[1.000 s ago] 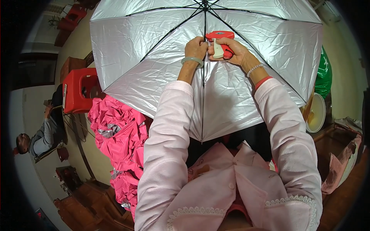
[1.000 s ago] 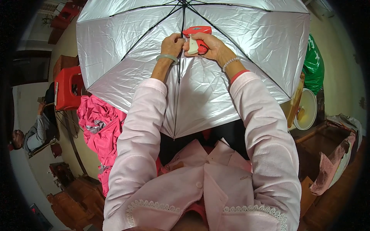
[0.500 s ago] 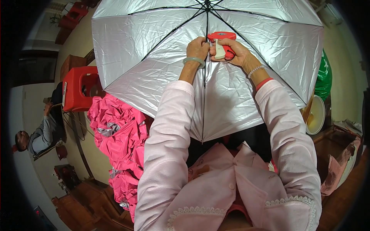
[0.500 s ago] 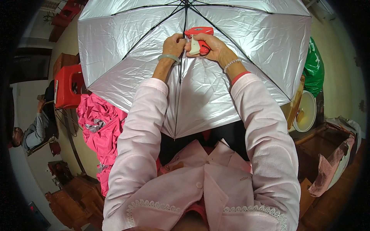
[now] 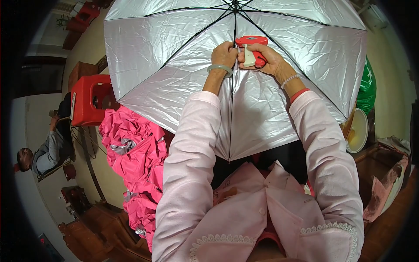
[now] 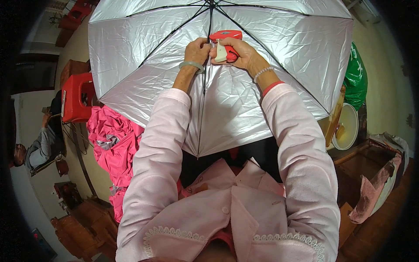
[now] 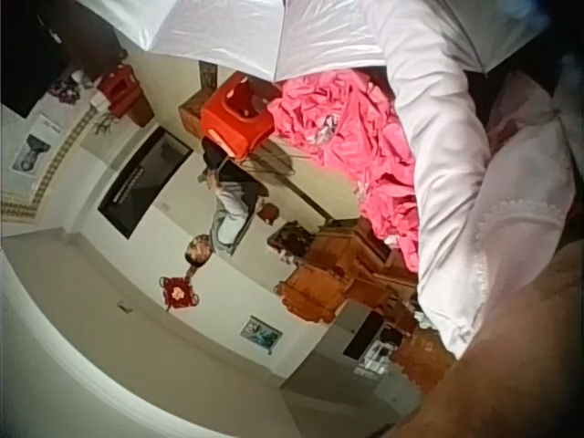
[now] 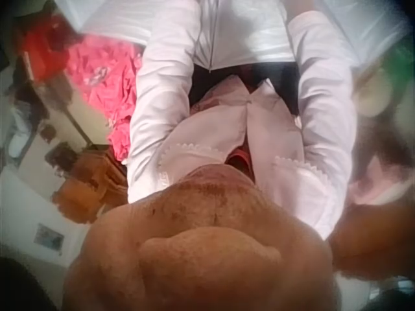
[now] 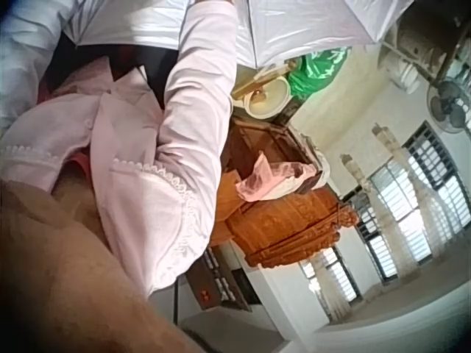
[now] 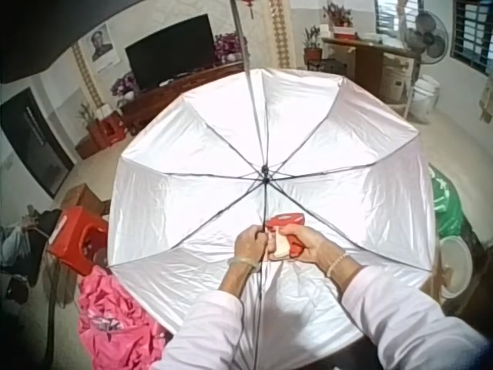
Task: Using a hot glue gun to attach components or decorations to the frame and top of an umbrella.
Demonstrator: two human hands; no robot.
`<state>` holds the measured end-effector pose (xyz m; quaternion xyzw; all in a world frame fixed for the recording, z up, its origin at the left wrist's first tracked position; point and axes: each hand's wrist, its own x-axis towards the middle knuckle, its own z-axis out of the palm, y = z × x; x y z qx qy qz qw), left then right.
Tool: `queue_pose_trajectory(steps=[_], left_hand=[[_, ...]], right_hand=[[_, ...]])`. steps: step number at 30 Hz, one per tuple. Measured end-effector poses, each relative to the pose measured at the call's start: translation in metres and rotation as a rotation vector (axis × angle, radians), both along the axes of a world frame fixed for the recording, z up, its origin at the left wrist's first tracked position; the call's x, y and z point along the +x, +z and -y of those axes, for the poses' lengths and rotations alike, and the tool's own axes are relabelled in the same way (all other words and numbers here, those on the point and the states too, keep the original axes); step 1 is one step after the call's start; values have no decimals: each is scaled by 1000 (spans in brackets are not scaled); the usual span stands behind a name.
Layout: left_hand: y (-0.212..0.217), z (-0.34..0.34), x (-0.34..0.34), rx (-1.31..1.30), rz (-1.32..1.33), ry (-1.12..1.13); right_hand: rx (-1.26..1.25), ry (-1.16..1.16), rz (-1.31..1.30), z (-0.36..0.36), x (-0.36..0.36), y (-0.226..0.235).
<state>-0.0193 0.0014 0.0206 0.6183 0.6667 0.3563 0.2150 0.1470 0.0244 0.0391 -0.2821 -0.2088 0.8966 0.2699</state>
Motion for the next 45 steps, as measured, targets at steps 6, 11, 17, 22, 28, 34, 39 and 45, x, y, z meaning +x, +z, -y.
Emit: queue_pose_trajectory(steps=[6,11,17,22,28,34,39,45], left_hand=[[-1,-1,-1,13,-5,-3],[0,0,0,5,-5,-4],[-3,0,0,14,19,-4],[-3,1,-1,24,7,-19],[-2,0,-2,36,-37,-18],[-5,1,-2,38,-16,-7],[-6,1,-3,43,-7,-16],[-5,2,0,52,10,-8]], right_hand=[[5,15,-14,-1,-1,-3],[25,14,-8,-1,-1,-3],[3,18,-6,0,0,1],[-4,14,3,1,0,2],[4,12,18,1,0,3],[-6,-24,48,3,-5,4],[59,16,67,2,-8,1],[-54,61,18,-3,-4,-4]])
